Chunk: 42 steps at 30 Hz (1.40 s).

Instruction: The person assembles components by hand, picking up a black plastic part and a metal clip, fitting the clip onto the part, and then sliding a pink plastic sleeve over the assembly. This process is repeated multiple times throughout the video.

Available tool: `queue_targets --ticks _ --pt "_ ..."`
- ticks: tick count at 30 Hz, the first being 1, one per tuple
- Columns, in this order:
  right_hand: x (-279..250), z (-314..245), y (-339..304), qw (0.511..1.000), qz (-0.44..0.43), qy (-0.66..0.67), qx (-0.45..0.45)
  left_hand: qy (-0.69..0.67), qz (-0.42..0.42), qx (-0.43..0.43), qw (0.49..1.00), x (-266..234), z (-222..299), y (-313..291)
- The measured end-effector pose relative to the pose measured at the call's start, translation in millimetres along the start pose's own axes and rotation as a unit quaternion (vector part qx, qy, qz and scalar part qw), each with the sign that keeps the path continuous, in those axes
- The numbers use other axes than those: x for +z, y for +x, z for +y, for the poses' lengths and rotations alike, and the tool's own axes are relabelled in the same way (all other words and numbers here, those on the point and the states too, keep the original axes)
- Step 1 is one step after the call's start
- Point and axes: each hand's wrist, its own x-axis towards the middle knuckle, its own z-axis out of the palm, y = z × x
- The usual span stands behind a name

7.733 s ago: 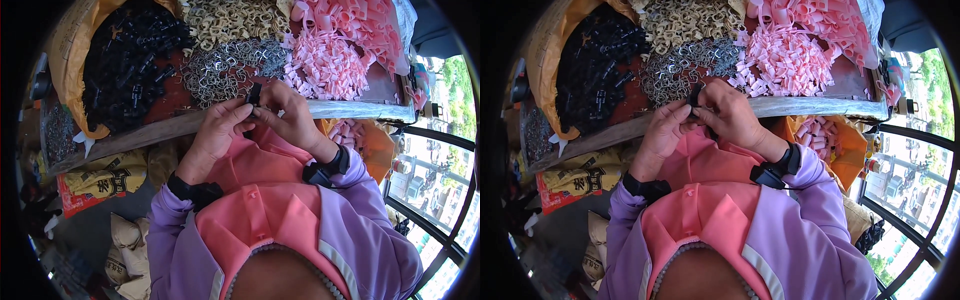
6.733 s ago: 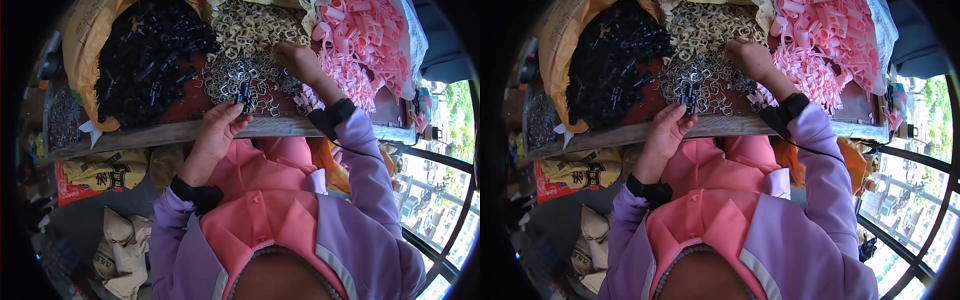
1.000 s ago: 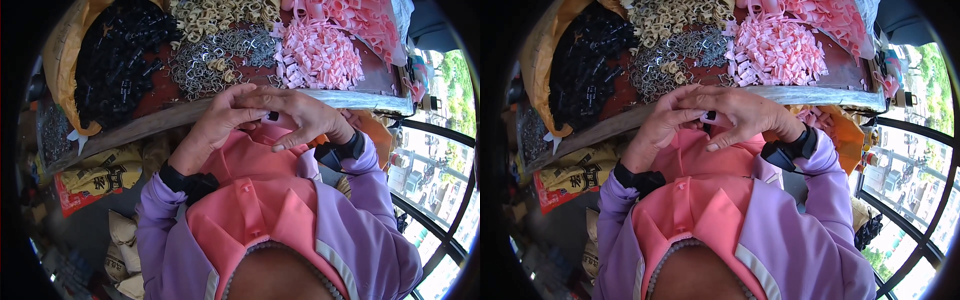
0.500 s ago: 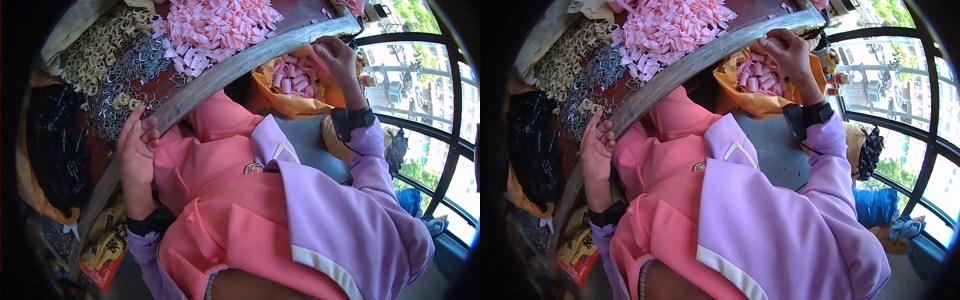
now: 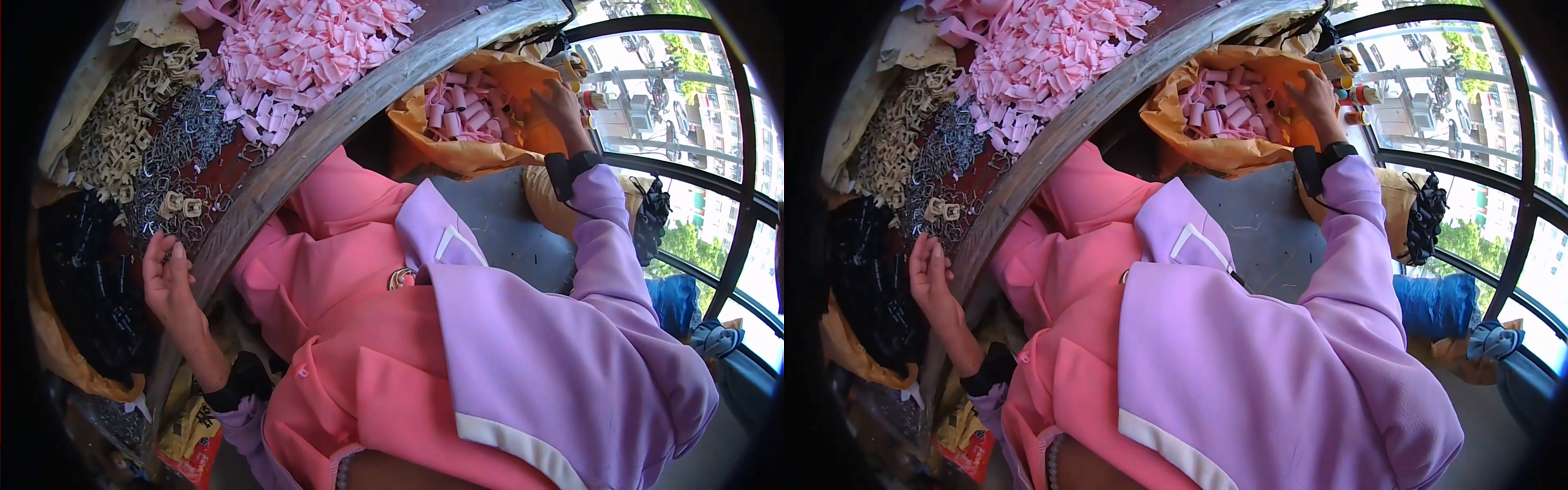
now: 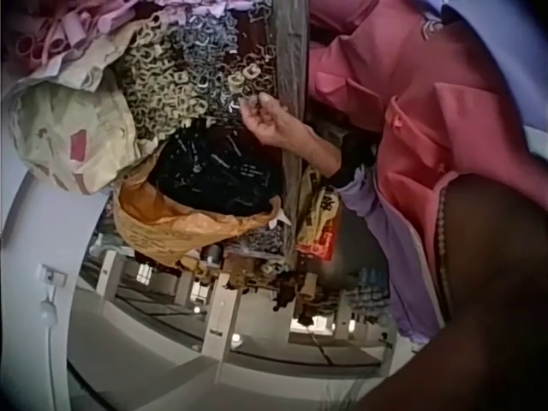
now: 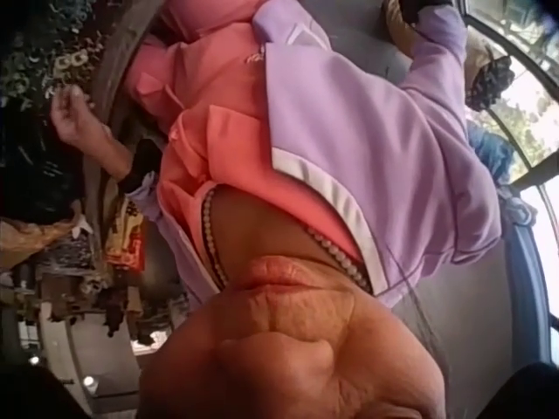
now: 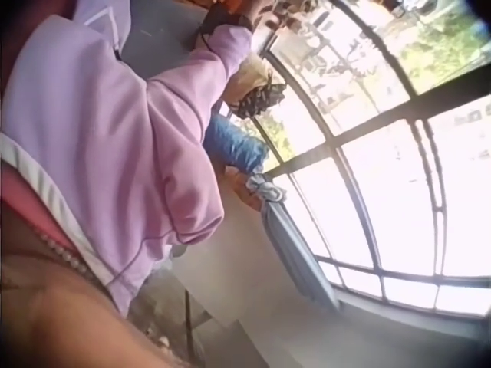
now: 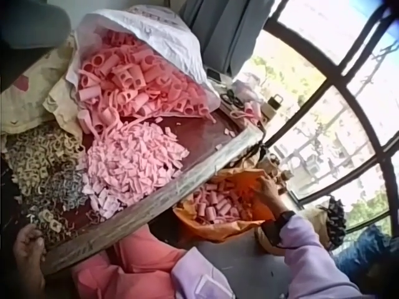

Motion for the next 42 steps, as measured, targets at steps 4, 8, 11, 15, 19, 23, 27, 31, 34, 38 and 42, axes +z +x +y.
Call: queue_targets --ticks 4,8,11,15,19,23,27,31,34,38,42 --pt "-24 -64 16 0.989 0.069 0.090 -0.092 0.172 -0.012 0.091 0.981 3 -7 9" --pt "-71 -159 14 0.941 0.153 0.215 -0.212 0.286 -0.038 0.149 0.946 -2 0 12" --pt "-100 -216 0 0.906 0.165 0.273 -0.278 0.286 -0.047 0.155 0.944 3 2 21" --pt "-117 -284 -25 0.855 0.101 0.345 -0.375 0.258 -0.003 0.138 0.956 -3 3 17" --pt "-116 -342 -46 0.793 0.019 0.367 -0.486 0.284 0.046 0.197 0.937 -7 4 16" --pt "-107 -388 -67 0.742 -0.018 0.376 -0.556 0.294 0.058 0.254 0.920 -4 12 23" --pt "-100 -419 -80 0.744 -0.028 0.344 -0.572 0.351 0.058 0.294 0.887 -9 7 37" --pt "-93 -440 -80 0.755 -0.016 0.341 -0.560 0.360 0.087 0.274 0.888 -22 4 40" --pt "-90 -455 -79 0.754 -0.007 0.309 -0.580 0.369 0.116 0.279 0.879 -37 1 40" --pt "-82 -465 -77 0.755 -0.007 0.275 -0.596 0.417 0.163 0.254 0.857 -66 -2 35" --pt "-84 -464 -78 0.755 -0.001 0.241 -0.610 0.483 0.198 0.214 0.826 -85 -8 30"
